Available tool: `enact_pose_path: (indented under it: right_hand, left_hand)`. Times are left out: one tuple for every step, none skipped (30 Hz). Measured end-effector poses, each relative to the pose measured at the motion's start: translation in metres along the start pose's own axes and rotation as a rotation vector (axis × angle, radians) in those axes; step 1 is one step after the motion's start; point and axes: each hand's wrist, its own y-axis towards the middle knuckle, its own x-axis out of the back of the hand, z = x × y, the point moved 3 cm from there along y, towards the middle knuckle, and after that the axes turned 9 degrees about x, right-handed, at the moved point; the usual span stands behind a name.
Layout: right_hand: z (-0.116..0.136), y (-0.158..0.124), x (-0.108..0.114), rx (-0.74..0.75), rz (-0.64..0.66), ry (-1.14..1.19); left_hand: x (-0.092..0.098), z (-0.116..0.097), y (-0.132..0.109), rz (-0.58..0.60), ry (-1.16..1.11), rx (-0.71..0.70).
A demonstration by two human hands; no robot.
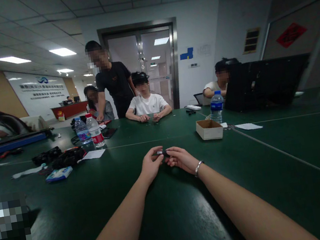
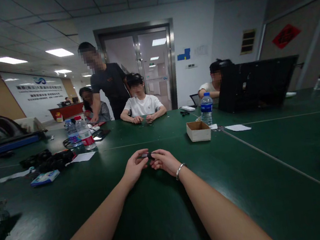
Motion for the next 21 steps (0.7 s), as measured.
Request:
enact_pose_path:
  right_hand:
    - [0.0004, -0.0002, -0.0003, -0.003, 0.000, -0.006]
    - [0.0008, -0.0004, -0.0006, -0.005, 0.002, -0.011]
    - [0.0012, -0.0006, -0.0010, -0.005, 0.004, -0.016]
    - [0.0015, -0.0008, -0.0013, -0.006, 0.007, -0.018]
    - [0.0017, -0.0010, -0.0016, -0.007, 0.008, -0.018]
    - [0.0018, -0.0012, -0.0017, -0.008, 0.009, -0.017]
    - [0.0018, -0.0012, -0.0017, -0.010, 0.009, -0.017]
    - [0.0016, -0.0012, -0.0017, -0.012, 0.010, -0.018]
    - [0.0014, -0.0011, -0.0016, -0.015, 0.011, -0.021]
    - [0.0012, -0.0009, -0.0015, -0.016, 0.012, -0.023]
    - [0.0010, -0.0007, -0.0013, -0.017, 0.012, -0.025]
    - [0.0009, -0.0004, -0.0011, -0.016, 0.013, -0.024]
    - [0.0008, -0.0002, -0.0010, -0.014, 0.014, -0.021]
    - [0.0008, -0.0001, -0.0010, -0.012, 0.015, -0.018]
    - [0.0008, 0.0000, -0.0009, -0.012, 0.014, -0.015]
    - [0.0009, -0.0001, -0.0008, -0.012, 0.014, -0.013]
    - [0.0010, -0.0003, -0.0007, -0.013, 0.013, -0.011]
    - [0.0012, -0.0005, -0.0006, -0.014, 0.012, -0.011]
    - [0.0013, -0.0006, -0.0005, -0.014, 0.011, -0.011]
    - [0.0015, -0.0008, -0.0005, -0.013, 0.012, -0.011]
    - [0.0016, -0.0008, -0.0004, -0.011, 0.013, -0.010]
  left_hand:
    - [-0.0002, -0.0010, -0.0006, -0.001, 0.003, 0.002]
    - [-0.0002, -0.0019, -0.0011, -0.004, 0.006, 0.005]
    - [-0.0001, -0.0026, -0.0016, -0.008, 0.008, 0.007]
    - [0.0002, -0.0033, -0.0020, -0.014, 0.008, 0.010]
    - [0.0006, -0.0037, -0.0024, -0.019, 0.008, 0.015]
    - [0.0011, -0.0039, -0.0027, -0.026, 0.006, 0.020]
    - [0.0016, -0.0039, -0.0028, -0.030, 0.005, 0.025]
    - [0.0022, -0.0037, -0.0027, -0.035, 0.004, 0.029]
    - [0.0027, -0.0034, -0.0024, -0.039, 0.003, 0.033]
    - [0.0031, -0.0028, -0.0020, -0.041, 0.005, 0.036]
    - [0.0034, -0.0022, -0.0015, -0.039, 0.007, 0.038]
    - [0.0035, -0.0015, -0.0009, -0.038, 0.009, 0.040]
    - [0.0036, -0.0009, -0.0004, -0.037, 0.011, 0.043]
    - [0.0036, -0.0004, -0.0001, -0.039, 0.012, 0.045]
    - [0.0035, 0.0001, 0.0002, -0.040, 0.013, 0.049]
    - [0.0034, 0.0004, 0.0004, -0.043, 0.014, 0.053]
    - [0.0033, 0.0007, 0.0005, -0.047, 0.015, 0.058]
    - [0.0033, 0.0010, 0.0006, -0.051, 0.015, 0.062]
    - [0.0033, 0.0013, 0.0007, -0.053, 0.014, 0.064]
    - [0.0035, 0.0016, 0.0008, -0.054, 0.012, 0.063]
    - [0.0037, 0.0019, 0.0010, -0.055, 0.010, 0.061]
